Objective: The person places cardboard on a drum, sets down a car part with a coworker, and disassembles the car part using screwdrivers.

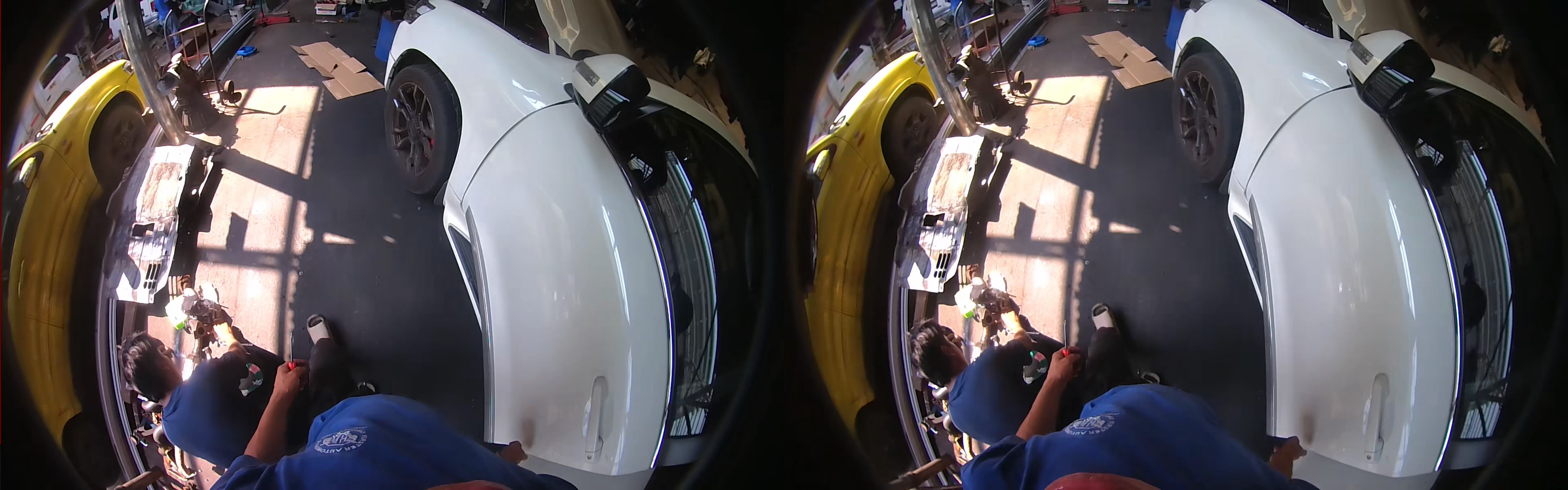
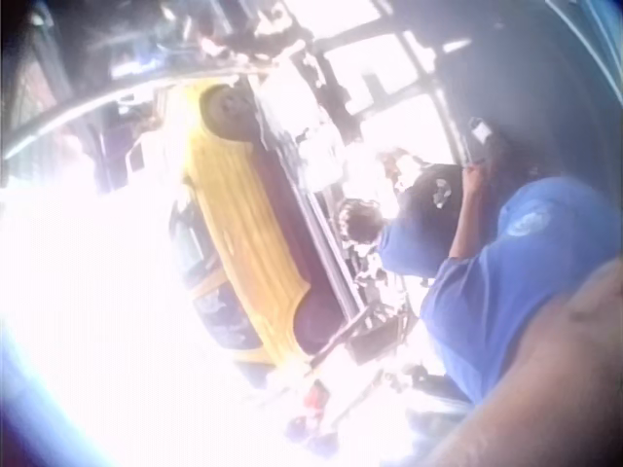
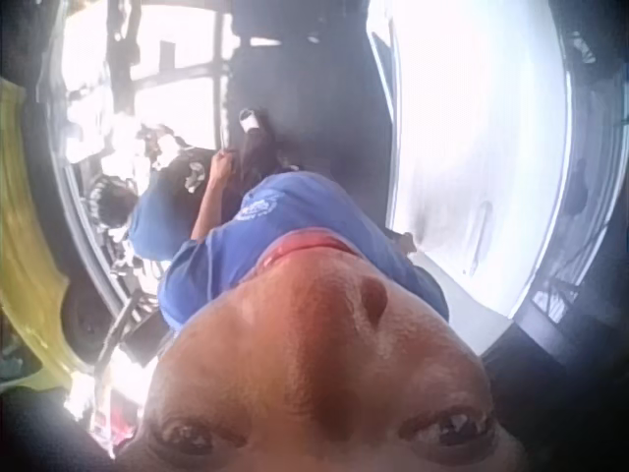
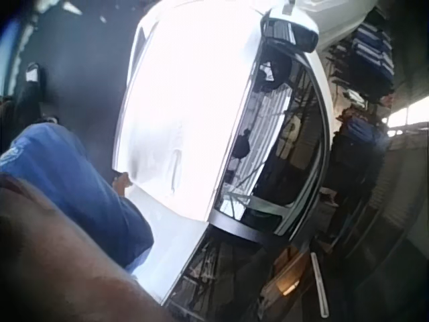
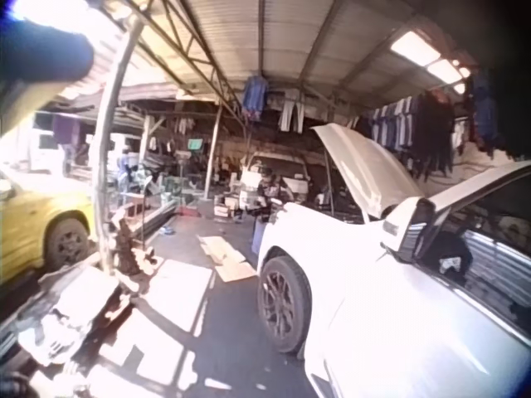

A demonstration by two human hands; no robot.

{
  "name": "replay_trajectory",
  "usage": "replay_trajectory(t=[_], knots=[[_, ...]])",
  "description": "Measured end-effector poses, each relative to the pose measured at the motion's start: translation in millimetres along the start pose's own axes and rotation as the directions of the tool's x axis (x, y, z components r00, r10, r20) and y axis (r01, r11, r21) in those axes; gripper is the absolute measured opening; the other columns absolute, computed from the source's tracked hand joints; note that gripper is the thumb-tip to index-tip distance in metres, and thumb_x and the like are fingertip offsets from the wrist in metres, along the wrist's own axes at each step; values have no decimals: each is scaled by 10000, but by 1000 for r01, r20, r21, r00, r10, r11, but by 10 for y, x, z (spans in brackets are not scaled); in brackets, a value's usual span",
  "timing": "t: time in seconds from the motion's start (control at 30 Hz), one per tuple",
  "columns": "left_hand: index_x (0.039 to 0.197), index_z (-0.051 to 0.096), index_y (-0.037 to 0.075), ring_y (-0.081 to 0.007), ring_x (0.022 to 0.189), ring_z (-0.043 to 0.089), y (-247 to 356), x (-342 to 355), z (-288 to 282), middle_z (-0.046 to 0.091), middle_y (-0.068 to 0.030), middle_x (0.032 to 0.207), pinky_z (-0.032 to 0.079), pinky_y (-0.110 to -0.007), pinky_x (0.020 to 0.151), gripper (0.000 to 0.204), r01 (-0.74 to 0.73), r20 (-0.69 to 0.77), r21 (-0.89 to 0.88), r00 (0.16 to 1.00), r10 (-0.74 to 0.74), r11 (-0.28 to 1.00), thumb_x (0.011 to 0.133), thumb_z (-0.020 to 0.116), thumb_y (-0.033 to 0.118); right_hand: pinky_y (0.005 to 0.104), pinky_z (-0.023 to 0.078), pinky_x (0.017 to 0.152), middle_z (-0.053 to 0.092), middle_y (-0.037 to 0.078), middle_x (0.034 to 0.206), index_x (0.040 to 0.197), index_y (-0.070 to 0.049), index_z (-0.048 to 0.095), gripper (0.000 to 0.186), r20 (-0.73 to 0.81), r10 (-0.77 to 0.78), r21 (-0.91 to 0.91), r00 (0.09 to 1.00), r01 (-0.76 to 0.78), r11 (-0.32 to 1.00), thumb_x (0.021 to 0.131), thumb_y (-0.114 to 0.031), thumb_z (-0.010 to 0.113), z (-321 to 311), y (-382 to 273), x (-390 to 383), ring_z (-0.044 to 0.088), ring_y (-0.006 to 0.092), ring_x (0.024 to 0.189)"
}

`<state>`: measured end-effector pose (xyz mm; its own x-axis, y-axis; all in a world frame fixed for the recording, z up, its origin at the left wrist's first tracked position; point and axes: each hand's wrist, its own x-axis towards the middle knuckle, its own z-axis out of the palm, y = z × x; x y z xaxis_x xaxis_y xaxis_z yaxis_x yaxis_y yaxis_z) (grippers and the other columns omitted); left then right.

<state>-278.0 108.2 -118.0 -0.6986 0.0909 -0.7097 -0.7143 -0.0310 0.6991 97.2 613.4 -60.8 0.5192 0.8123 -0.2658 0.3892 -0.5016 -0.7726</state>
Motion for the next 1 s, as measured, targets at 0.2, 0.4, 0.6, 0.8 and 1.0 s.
replay_trajectory(t=[0.2,0.4,0.6,0.8,1.0], knots=[[862,654,19,-126,541,553,388,456,-266,591,-33,656,446,-274,496,141,85,-91,268,994,-62,960,805,569,116,452,474,645,546,147,1086,1291,-92,305,580,168,-135,-74,977,149,986,780,-163,569,1517,-734,-807,560,262,841],[877,663,14,-139,613,594,394,1151,-697,635,-40,686,469,-295,582,181,-1,-22,340,1000,9,940,778,577,139,444,475,666,555,147,1091,1285,-86,328,561,319,-181,-198,930,252,947,789,-175,574,2564,-1405,-2066,566,259,855],[871,657,18,-137,605,589,1629,2011,-844,629,-38,682,465,-292,571,171,20,-16,311,1000,-16,950,777,577,135,436,476,687,564,147,1096,1280,-81,352,543,481,-182,-294,858,353,888,798,-188,579,3663,-2091,-3086,572,256,869],[865,651,22,-134,596,584,2875,3057,-671,624,-37,678,461,-288,559,160,50,-12,278,999,-49,959,775,577,131,427,477,708,573,146,1101,1274,-75,375,526,632,-148,-364,761,460,810,808,-201,584,5043,-2804,-3853,579,254,882],[859,645,26,-131,587,579,4363,4212,-356,618,-35,674,458,-284,548,149,33,31,239,999,-42,970,773,577,127,419,478,730,582,146,1106,1269,-69,398,511,750,-125,-364,649,564,742,817,-214,589,6414,-3866,-4632,585,251,896]])
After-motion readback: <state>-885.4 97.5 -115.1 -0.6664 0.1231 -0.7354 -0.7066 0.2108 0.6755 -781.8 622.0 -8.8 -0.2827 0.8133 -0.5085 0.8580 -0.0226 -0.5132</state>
